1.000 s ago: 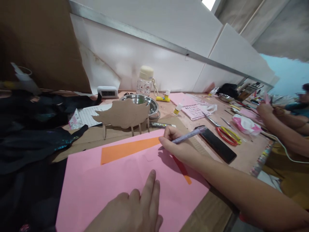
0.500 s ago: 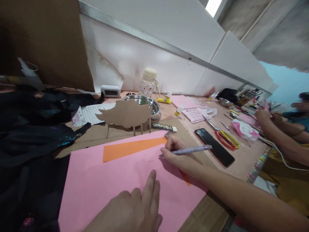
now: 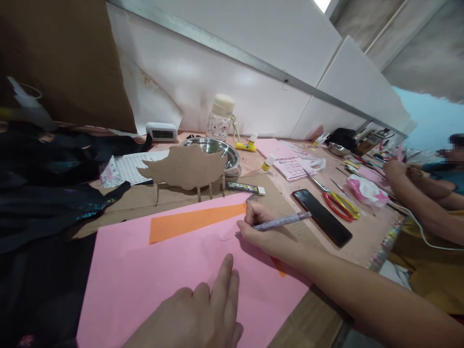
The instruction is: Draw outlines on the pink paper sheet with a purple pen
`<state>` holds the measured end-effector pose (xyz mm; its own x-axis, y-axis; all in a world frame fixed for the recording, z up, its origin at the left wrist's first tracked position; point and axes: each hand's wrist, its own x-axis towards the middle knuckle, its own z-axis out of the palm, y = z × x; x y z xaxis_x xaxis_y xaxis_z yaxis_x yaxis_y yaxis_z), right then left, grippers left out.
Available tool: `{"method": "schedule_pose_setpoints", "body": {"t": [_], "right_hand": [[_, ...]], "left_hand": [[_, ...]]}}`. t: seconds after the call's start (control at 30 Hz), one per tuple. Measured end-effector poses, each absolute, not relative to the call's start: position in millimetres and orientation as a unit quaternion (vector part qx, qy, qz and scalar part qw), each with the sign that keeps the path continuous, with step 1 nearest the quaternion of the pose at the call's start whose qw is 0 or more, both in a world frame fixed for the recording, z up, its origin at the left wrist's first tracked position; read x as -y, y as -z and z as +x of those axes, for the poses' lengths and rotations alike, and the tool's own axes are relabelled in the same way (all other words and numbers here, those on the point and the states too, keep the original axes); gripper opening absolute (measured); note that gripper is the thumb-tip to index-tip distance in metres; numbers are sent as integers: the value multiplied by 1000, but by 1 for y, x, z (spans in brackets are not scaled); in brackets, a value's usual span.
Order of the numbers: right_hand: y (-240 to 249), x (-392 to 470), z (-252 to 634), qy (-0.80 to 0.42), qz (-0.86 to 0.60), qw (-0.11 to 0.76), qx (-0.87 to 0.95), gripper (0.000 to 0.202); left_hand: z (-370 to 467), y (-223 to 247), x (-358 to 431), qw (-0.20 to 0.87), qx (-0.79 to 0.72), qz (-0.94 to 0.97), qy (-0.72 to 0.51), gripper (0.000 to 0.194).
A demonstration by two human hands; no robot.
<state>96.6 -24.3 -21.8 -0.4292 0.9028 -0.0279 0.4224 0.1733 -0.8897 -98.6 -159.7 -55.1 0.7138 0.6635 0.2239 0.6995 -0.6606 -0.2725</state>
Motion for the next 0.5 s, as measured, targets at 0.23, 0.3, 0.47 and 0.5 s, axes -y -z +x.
{"method": "schedule_pose_setpoints", "body": {"t": [0.23,0.3,0.47,0.5], "right_hand": [[26,22,99,-400,-453,306,736,32],[25,23,99,-404,-447,305,737,32],[17,29,100,-454,-448,330,696,33],[15,30,100,-465,-446,338,686,33]], "left_hand": [[-99,53,159,163,369,-914,42,49],[-98,51,160,158,366,-917,18,50],[-96,48,160,162,357,-920,2,50],[-96,48,160,162,361,-918,6,49]]}}
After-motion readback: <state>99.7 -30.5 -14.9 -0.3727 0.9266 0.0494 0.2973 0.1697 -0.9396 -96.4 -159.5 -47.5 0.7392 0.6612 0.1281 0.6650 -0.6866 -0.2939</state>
